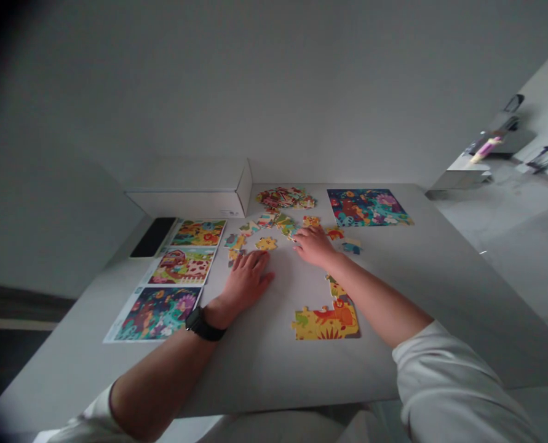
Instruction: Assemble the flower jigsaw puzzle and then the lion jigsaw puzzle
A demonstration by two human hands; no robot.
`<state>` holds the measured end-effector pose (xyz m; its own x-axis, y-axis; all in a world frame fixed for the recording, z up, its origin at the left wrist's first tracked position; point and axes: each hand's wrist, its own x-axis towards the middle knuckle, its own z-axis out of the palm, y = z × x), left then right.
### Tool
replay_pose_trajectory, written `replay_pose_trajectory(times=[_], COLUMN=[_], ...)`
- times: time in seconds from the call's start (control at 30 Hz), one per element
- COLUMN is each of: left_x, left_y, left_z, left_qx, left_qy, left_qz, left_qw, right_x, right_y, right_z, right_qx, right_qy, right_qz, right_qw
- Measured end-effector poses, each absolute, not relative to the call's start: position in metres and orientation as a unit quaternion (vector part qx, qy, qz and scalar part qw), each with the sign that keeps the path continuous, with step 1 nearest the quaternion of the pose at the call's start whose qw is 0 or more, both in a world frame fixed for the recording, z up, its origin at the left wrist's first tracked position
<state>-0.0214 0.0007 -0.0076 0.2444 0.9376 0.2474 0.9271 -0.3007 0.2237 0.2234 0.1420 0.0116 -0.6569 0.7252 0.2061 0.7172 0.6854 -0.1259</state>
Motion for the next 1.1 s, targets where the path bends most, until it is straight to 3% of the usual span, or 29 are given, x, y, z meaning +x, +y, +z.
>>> replay_pose_trajectory(times=[0.33,0.47,0.77,0.9,1.1], left_x=[-0.02,-0.014,-0.012,-0.008,0.011], left_y=[0.002,0.001,0.016,0.043,0.07], left_z=[-0.006,0.0,0.008,0.019,0.026], left_qx=[0.754,0.808,0.801,0.81,0.857], left_qy=[0.632,0.564,0.586,0.57,0.485], left_qz=[0.177,0.17,0.125,0.135,0.151], left_qw=[0.009,0.011,0.011,0.018,0.08], right_x=[0.244,0.252,0.264,0.272,0.298], right_y=[0.12,0.112,0.105,0.114,0.139], right_z=[0.008,0.009,0.007,0.005,0.004], right_qx=[-0.279,-0.286,-0.297,-0.312,-0.454], right_qy=[-0.938,-0.935,-0.938,-0.915,-0.761], right_qz=[0.114,0.109,0.103,0.138,0.221], right_qw=[0.171,0.181,0.146,0.216,0.408])
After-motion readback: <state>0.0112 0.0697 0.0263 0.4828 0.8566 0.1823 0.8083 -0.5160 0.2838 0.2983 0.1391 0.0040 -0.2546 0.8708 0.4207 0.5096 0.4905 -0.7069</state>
